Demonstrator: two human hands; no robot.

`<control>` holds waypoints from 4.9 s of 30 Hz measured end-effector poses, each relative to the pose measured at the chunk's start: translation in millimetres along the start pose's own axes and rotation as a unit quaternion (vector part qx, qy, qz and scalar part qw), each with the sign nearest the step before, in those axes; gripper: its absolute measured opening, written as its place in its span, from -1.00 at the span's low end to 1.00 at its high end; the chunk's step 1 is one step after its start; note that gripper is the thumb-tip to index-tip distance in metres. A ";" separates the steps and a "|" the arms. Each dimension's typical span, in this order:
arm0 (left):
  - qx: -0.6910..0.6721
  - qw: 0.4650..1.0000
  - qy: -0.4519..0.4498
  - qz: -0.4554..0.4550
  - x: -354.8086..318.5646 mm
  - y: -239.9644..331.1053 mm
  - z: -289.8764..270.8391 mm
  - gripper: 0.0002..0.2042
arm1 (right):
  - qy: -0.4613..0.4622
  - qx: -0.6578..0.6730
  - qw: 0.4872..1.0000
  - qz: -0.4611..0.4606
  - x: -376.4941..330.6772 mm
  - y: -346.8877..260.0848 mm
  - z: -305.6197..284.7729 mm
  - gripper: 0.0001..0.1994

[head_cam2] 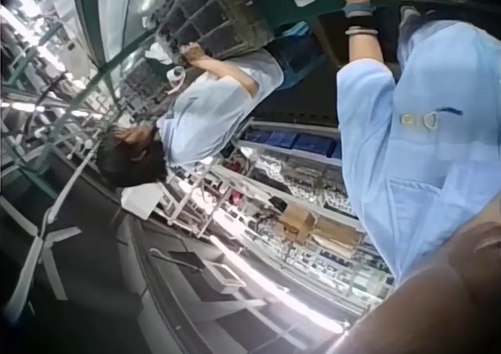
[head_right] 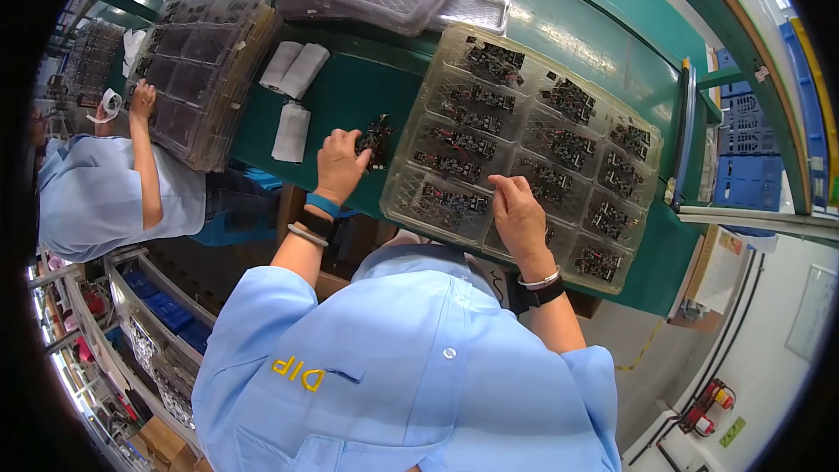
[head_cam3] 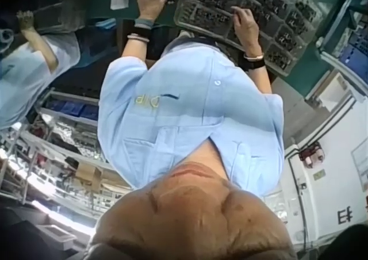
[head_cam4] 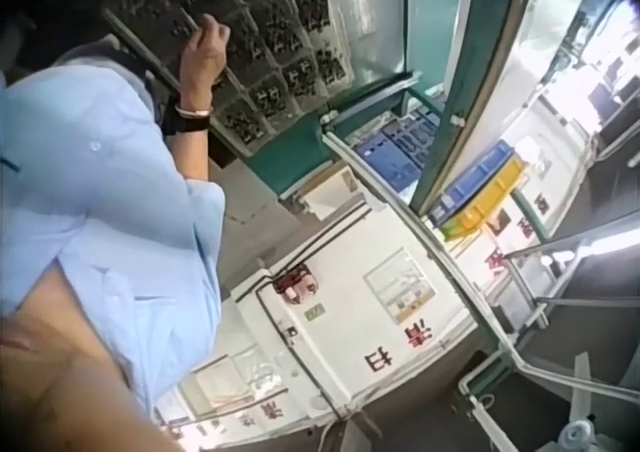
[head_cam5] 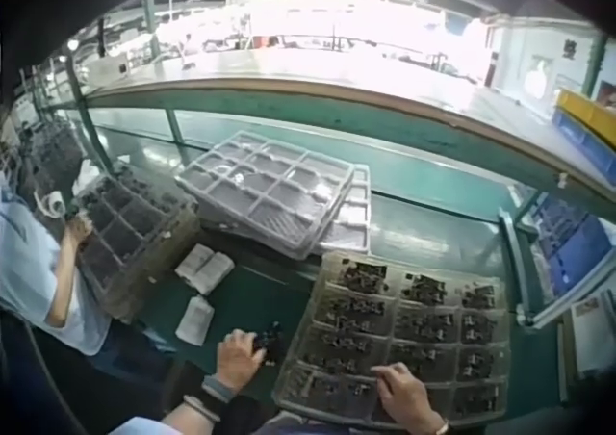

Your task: The person removes a circuit board from a foam sleeve, places it into a tray, and then picks up another circuit board to wrap it in the foam sleeve.

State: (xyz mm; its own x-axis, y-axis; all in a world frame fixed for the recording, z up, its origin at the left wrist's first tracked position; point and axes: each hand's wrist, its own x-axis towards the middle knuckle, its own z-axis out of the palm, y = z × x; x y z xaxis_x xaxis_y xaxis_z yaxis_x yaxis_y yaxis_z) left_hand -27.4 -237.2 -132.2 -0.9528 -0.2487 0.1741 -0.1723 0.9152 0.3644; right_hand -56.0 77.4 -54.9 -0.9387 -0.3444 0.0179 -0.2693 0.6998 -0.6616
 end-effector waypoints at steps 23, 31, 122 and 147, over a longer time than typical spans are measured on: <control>-0.452 0.868 -0.176 -0.110 -0.2 -2.8 -65.4 -0.88 | -0.072 -0.215 0.964 -0.136 -7.2 -2.3 25.2 -0.73; -0.266 0.909 -0.225 0.226 -25.0 72.5 -27.1 -0.91 | -0.072 -0.219 0.964 -0.135 -5.5 4.4 36.4 -0.73; -0.915 0.362 -0.013 -0.176 230.3 -19.4 17.8 -0.82 | -0.166 -0.185 0.893 -0.375 351.9 -159.3 43.2 -0.59; -0.943 0.308 0.056 -0.112 234.2 -29.1 -40.9 -0.61 | -0.049 -0.266 0.840 -0.469 364.1 -197.2 34.2 -0.65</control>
State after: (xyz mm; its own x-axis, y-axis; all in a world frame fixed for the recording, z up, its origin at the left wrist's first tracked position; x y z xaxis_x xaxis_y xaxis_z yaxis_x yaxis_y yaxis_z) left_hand -235.3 -335.1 -64.6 -0.9367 -0.3454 -0.0577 0.3223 -0.9147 0.2437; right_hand -337.3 -207.5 56.4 -0.2436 -0.9327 0.2659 -0.9640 0.2630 0.0396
